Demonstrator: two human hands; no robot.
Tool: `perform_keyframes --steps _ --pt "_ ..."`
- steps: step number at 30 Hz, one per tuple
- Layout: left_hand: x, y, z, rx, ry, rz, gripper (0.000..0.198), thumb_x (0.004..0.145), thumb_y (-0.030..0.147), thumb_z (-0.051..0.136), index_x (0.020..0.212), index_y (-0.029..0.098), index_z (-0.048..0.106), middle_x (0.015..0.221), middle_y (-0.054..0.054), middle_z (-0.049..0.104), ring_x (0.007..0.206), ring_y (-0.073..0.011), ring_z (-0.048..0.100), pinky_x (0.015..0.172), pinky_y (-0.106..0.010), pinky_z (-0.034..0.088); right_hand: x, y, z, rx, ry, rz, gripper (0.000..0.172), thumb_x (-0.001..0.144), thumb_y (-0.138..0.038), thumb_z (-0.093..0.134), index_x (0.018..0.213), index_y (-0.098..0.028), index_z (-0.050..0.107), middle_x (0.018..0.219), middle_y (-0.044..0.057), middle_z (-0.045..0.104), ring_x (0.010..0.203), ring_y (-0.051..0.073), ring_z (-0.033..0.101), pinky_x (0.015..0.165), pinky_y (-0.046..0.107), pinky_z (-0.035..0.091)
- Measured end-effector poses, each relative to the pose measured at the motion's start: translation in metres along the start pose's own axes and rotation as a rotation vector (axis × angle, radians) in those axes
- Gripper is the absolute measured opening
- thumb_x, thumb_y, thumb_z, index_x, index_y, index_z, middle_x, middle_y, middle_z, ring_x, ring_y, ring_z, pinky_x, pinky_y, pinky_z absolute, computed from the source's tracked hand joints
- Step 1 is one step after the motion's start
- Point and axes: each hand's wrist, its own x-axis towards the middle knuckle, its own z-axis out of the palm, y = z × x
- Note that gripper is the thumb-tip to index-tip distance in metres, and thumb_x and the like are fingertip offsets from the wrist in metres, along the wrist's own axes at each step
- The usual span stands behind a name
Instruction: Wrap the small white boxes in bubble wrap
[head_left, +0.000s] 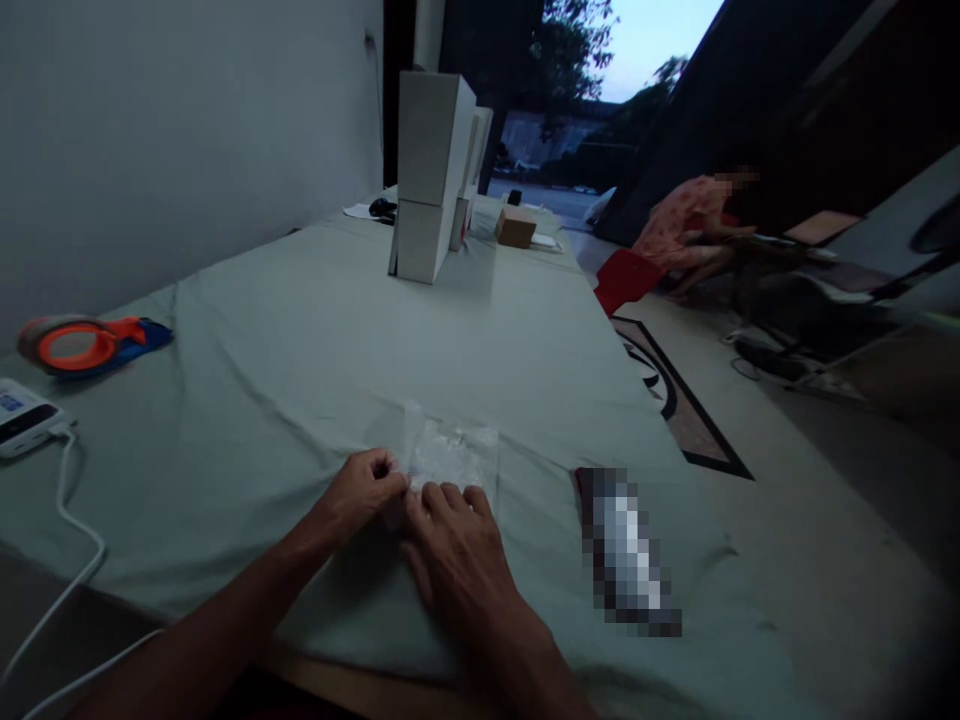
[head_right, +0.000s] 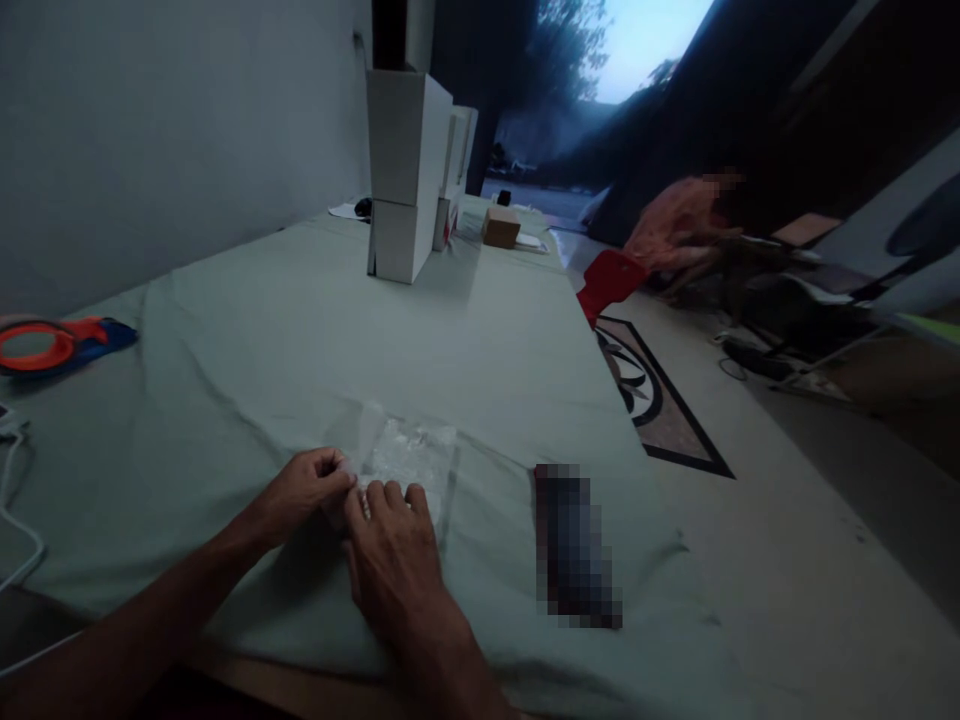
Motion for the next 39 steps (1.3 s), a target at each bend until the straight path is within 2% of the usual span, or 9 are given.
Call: perform_keyframes --steps 3,6,9,13,17,20,23,29,39 --pt "-0.005 0.007 -0.001 -0.098 -0.080 -0.022 0.015 0.068 0.031 0.057 0.068 0.018 0.050 0.055 0.006 0.048 0.049 -0.0094 0.046 0.050 -0.021 0.038 -0.010 -0.001 -0.007 0.089 -0.012 0.020 0.027 0.082 -0.018 0.061 0.109 -0.018 0.055 0.101 0.007 0.062 0.090 0.024 0.053 0.084 0.042 0.036" --pt "-0.013 0.015 -0.009 -0.044 -0.236 0.008 0.020 0.066 0.023 0.049 0.080 0.015 0.061 0.061 0.003 0.055 0.054 -0.0116 0.051 0.056 -0.024 0.043 -0.018 0.000 -0.006 0.170 0.008 0.027 0.027 0.080 -0.009 0.057 0.105 -0.019 0.056 0.104 0.006 0.063 0.099 0.023 0.054 0.093 0.043 0.034" --pt "-0.020 0.017 -0.015 0.190 -0.316 0.272 0.029 0.067 0.012 0.044 0.084 0.017 0.066 0.083 -0.002 0.063 0.074 -0.0145 0.057 0.070 -0.026 0.046 -0.023 0.003 0.000 0.236 0.070 0.039 0.030 0.079 -0.004 0.055 0.105 -0.020 0.057 0.109 0.005 0.064 0.108 0.022 0.054 0.098 0.042 0.032" --pt "-0.023 0.008 -0.004 0.493 -0.238 0.528 0.030 0.078 0.005 0.041 0.087 0.018 0.066 0.088 -0.004 0.061 0.083 -0.0154 0.057 0.077 -0.027 0.045 -0.033 0.011 0.008 0.286 0.270 0.097 0.026 0.084 -0.005 0.051 0.102 -0.021 0.059 0.112 0.006 0.065 0.115 0.023 0.053 0.096 0.041 0.037" --pt "-0.022 0.001 0.007 0.682 -0.151 0.655 0.021 0.080 0.006 0.051 0.087 0.018 0.066 0.094 -0.007 0.060 0.090 -0.0199 0.054 0.081 -0.032 0.045 -0.051 0.025 0.013 0.309 0.450 0.397 0.025 0.089 -0.023 0.054 0.113 -0.019 0.055 0.116 0.012 0.061 0.104 0.025 0.059 0.085 0.041 0.047" --pt "-0.022 0.001 0.007 0.700 -0.121 0.732 0.021 0.078 0.004 0.053 0.088 0.018 0.065 0.105 -0.008 0.060 0.100 -0.0227 0.051 0.088 -0.036 0.044 -0.058 0.034 0.017 0.456 0.327 0.665 0.051 0.086 -0.040 0.058 0.129 -0.015 0.046 0.114 0.014 0.062 0.084 0.022 0.065 0.069 0.035 0.052" --pt "-0.021 -0.001 0.005 0.667 -0.153 0.763 0.023 0.077 0.002 0.054 0.090 0.019 0.065 0.104 -0.007 0.061 0.100 -0.0219 0.051 0.088 -0.035 0.045 -0.054 0.037 0.022 0.577 0.222 0.800 0.062 0.083 -0.046 0.058 0.133 -0.013 0.043 0.100 0.009 0.067 0.065 0.017 0.064 0.060 0.031 0.050" --pt "-0.018 -0.008 0.004 0.664 -0.174 0.802 0.025 0.077 0.003 0.055 0.093 0.020 0.065 0.110 -0.006 0.063 0.103 -0.0225 0.051 0.092 -0.039 0.045 -0.030 0.035 0.026 0.610 0.245 0.796 0.060 0.082 -0.034 0.057 0.134 -0.008 0.044 0.063 -0.004 0.054 0.056 0.016 0.055 0.055 0.026 0.042" --pt "-0.015 -0.007 0.007 0.675 -0.191 0.820 0.024 0.074 0.003 0.054 0.089 0.019 0.063 0.109 -0.005 0.066 0.101 -0.0229 0.051 0.092 -0.038 0.044 -0.007 0.016 0.023 0.913 0.348 0.770 0.048 0.083 -0.029 0.056 0.127 -0.012 0.048 0.074 -0.001 0.059 0.061 0.012 0.057 0.057 0.022 0.046"
